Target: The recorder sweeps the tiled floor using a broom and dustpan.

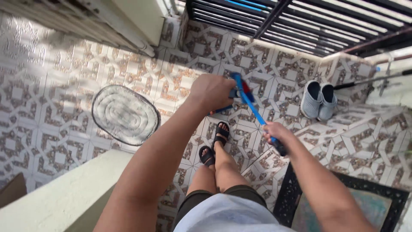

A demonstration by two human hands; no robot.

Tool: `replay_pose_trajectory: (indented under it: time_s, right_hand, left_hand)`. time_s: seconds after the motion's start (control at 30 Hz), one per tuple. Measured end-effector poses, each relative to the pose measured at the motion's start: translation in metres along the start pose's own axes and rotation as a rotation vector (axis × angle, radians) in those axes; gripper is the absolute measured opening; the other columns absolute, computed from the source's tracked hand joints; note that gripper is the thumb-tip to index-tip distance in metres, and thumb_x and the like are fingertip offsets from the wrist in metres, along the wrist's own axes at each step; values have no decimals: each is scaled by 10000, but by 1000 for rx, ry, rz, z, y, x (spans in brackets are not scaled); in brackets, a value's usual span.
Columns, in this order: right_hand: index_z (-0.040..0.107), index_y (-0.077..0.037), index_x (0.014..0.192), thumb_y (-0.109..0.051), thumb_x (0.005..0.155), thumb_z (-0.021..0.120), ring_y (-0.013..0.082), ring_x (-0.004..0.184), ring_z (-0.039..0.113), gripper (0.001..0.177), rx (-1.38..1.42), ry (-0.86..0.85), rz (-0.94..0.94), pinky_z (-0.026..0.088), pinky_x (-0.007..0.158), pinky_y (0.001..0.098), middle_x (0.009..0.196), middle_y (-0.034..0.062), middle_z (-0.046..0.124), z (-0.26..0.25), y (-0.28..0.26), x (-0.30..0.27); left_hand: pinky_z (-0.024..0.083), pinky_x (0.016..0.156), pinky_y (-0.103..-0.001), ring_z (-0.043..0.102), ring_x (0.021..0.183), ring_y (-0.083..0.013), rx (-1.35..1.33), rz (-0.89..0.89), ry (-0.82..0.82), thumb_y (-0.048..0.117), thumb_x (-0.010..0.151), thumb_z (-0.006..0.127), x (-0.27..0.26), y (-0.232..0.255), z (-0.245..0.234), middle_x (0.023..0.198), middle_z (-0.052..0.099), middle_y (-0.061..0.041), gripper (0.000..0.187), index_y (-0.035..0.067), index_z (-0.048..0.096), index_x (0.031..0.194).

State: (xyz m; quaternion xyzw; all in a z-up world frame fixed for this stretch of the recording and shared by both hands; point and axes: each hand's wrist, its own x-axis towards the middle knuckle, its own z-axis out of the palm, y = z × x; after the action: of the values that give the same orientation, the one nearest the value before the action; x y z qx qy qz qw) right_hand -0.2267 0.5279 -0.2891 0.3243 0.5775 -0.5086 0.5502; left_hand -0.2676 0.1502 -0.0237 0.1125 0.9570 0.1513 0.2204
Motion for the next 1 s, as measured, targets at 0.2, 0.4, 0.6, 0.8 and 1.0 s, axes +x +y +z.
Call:
replay_pose_trajectory:
  time_s: [0.2,0.4,0.6,0.8,1.0]
  right_hand:
    - [462,-264,1459,-263,1026,523,82,433,354,437,-4,122,56,314,360,255,646,16,480,-108,-13,-106]
    - [519,-93,1278,-159,1036,519,107,460,451,251,200,267,-60,415,410,271,663,27,493,-82,2,-24]
    - [582,-239,1324,-212,991,566,71,438,400,334,239,99,28,359,369,258,646,3,500,-67,10,-118]
    - [499,-102,1277,-190,1028,555,134,472,449,270,489,333,-106,393,388,321,679,45,506,-13,-11,8]
    - [484,-276,1432,-248,990,563,134,456,426,450,464,187,-90,385,387,323,663,40,506,50,-142,17]
  left_hand:
    - [577,762,-467,732,877,-329,44,161,-38,431,816,743,75,40,-18,911,757,-96,341,200,716,1066]
    - [582,755,-461,737,874,-323,64,280,-76,432,832,734,150,81,-23,904,756,-97,329,200,710,1063]
    - [585,744,-459,739,857,-318,94,336,-153,428,844,719,188,71,-46,887,754,-79,304,208,703,1053]
    - [579,696,-469,733,806,-328,152,370,-155,437,849,713,218,-17,-97,836,746,-104,306,208,691,1050]
    - [551,597,-498,707,695,-366,146,294,-97,424,815,711,187,-147,-174,760,729,-119,325,174,678,1019]
